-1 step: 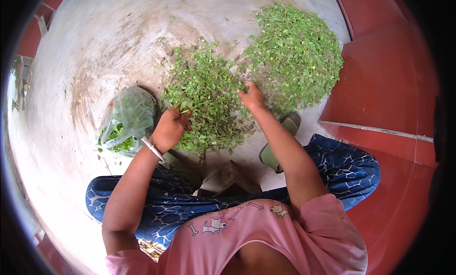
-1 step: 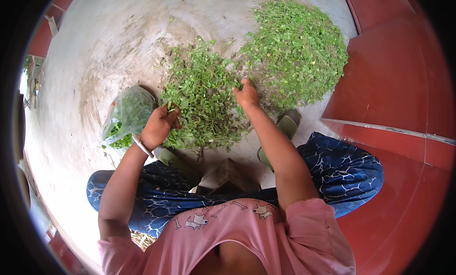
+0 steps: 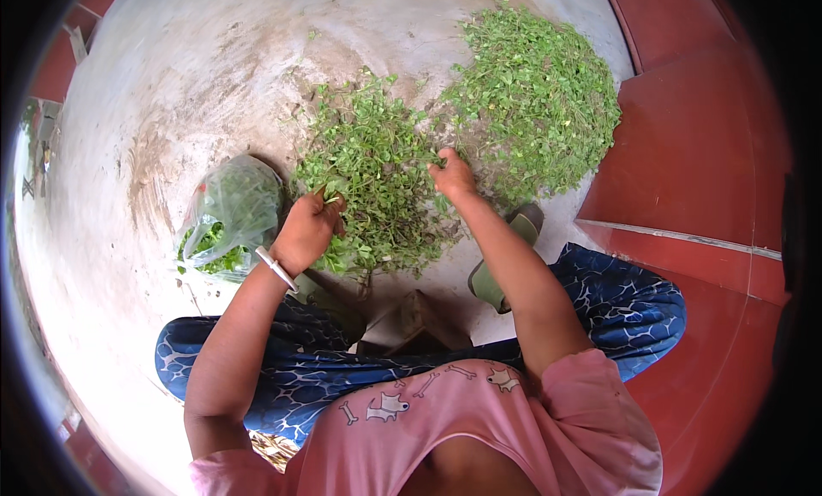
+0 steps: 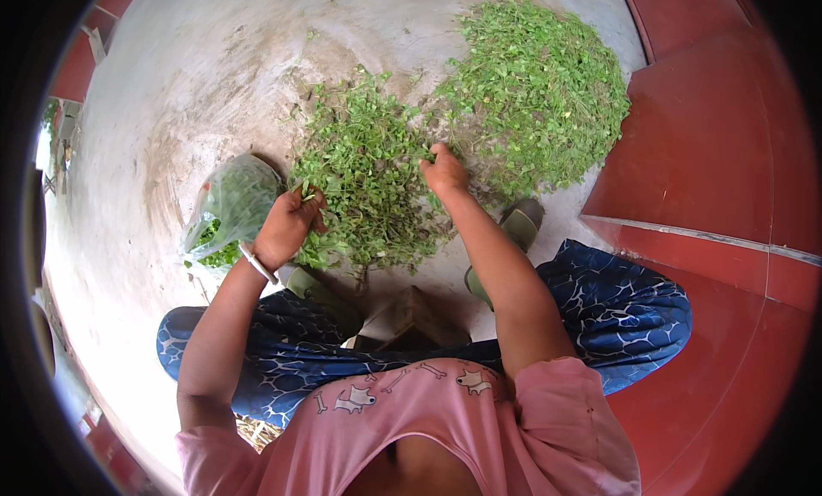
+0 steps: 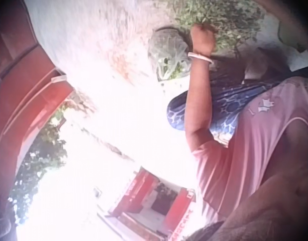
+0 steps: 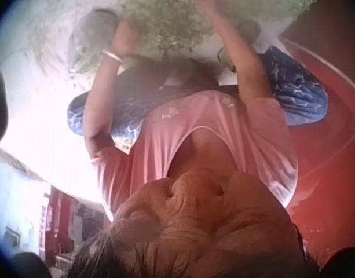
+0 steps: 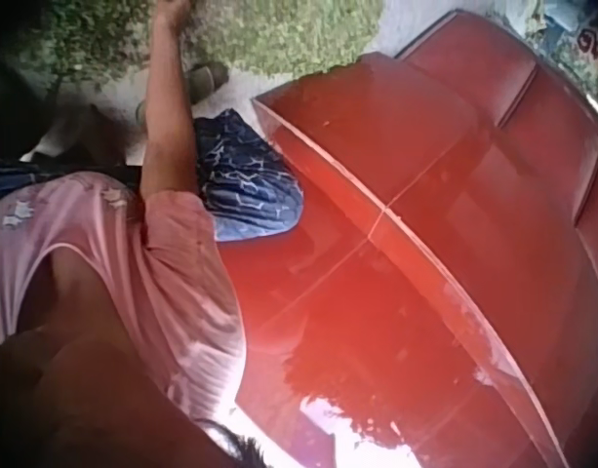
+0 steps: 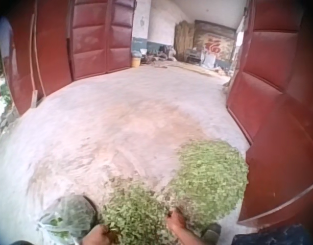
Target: The person sits on the floor and repeatedly picks up leafy green stems, removes the leaves by hand, and places the leaves into a growing pile while discarding the stems. The person continues this process for the duration of the clip.
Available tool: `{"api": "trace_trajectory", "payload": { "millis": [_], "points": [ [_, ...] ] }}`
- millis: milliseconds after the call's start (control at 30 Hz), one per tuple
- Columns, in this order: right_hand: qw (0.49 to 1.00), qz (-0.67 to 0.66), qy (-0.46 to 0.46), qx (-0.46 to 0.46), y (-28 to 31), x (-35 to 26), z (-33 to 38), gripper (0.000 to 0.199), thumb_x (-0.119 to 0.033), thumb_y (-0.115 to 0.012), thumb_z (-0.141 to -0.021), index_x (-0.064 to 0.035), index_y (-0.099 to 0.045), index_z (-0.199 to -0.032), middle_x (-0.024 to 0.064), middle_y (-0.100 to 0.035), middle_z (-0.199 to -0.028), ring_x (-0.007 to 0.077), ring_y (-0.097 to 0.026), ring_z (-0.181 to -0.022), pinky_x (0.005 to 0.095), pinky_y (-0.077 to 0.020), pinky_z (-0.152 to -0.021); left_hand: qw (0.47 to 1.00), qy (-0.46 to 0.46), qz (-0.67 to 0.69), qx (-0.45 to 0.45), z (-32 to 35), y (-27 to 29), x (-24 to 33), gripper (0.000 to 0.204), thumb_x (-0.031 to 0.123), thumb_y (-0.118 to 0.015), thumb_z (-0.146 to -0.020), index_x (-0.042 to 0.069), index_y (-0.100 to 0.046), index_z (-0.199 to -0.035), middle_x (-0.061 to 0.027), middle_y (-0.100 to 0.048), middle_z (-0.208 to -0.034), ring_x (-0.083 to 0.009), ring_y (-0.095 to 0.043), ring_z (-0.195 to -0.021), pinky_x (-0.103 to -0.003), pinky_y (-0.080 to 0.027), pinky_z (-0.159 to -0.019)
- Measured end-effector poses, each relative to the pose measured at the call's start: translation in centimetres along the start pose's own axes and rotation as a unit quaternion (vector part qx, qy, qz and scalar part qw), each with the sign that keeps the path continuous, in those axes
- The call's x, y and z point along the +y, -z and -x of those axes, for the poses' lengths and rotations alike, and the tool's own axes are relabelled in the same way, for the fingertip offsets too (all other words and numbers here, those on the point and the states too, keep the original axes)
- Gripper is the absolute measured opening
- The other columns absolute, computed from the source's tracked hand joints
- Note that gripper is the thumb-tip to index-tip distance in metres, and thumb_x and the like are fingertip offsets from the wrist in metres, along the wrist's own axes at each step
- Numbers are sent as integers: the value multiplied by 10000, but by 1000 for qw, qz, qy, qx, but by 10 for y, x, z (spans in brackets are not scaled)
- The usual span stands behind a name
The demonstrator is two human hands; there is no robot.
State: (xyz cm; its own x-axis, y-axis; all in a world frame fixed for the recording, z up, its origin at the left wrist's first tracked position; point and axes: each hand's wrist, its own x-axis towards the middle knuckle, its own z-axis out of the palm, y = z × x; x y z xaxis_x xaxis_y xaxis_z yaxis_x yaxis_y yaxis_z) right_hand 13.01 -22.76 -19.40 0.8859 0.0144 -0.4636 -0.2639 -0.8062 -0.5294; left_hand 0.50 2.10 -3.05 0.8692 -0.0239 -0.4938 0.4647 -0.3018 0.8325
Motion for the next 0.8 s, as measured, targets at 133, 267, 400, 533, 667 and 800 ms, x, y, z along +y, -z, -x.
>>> {"api": "trace_trajectory", "payload": {
  "millis": [133, 267, 400, 533, 667, 800],
  "points": [
    [993, -52, 77, -73, -26, -15, 1, 203, -252, -596, -859, -93, -569, -982, 112, -633, -787, 241, -623, -622, 428, -479, -608, 999, 1, 26, 24, -3, -1, 7, 206, 192, -478, -945, 6, -535, -875, -15, -523, -630, -92, -492, -579, -243, -389, -551],
    [928, -233, 141, -255, -30, -76, 74, 129, -125, -576, -861, -23, -563, -940, 61, -617, -777, 116, -590, -556, 285, -471, -557, 995, 4, 68, 69, 2, 3, 16, 226, 224, -497, -940, 8, -530, -880, -2, -492, -620, -83, -454, -563, -239, -365, -529],
    [905, -305, 123, -270, -20, -79, 110, 105, -131, -553, -881, -38, -553, -928, 38, -598, -815, 102, -592, -630, 258, -466, -563, 987, -37, 92, 128, -6, 7, 8, 219, 221, -536, -923, 2, -522, -920, 8, -500, -667, -79, -438, -591, -238, -379, -543],
    [844, -447, -15, -298, 15, -60, 98, 97, -145, -544, -895, -82, -520, -964, 43, -609, -905, 117, -610, -747, 238, -481, -603, 982, -48, 103, 152, -2, 7, 23, 265, 185, -604, -884, -40, -538, -1007, -22, -574, -795, -89, -458, -701, -261, -417, -622],
    [810, -502, -6, -303, 44, -62, 88, 97, -162, -552, -895, -98, -520, -960, 47, -622, -861, 106, -594, -703, 242, -483, -603, 985, -27, 86, 146, 0, 6, 23, 232, 181, -629, -863, -25, -562, -947, -1, -547, -742, -74, -437, -648, -251, -396, -583],
    [815, -484, 12, -320, 53, -67, 94, 141, -204, -560, -894, -92, -557, -977, 29, -619, -858, 91, -591, -683, 232, -476, -600, 989, -28, 72, 125, 2, 2, 17, 182, 185, -630, -863, 11, -592, -831, 53, -469, -645, -46, -377, -568, -239, -337, -507]
  ]
}}
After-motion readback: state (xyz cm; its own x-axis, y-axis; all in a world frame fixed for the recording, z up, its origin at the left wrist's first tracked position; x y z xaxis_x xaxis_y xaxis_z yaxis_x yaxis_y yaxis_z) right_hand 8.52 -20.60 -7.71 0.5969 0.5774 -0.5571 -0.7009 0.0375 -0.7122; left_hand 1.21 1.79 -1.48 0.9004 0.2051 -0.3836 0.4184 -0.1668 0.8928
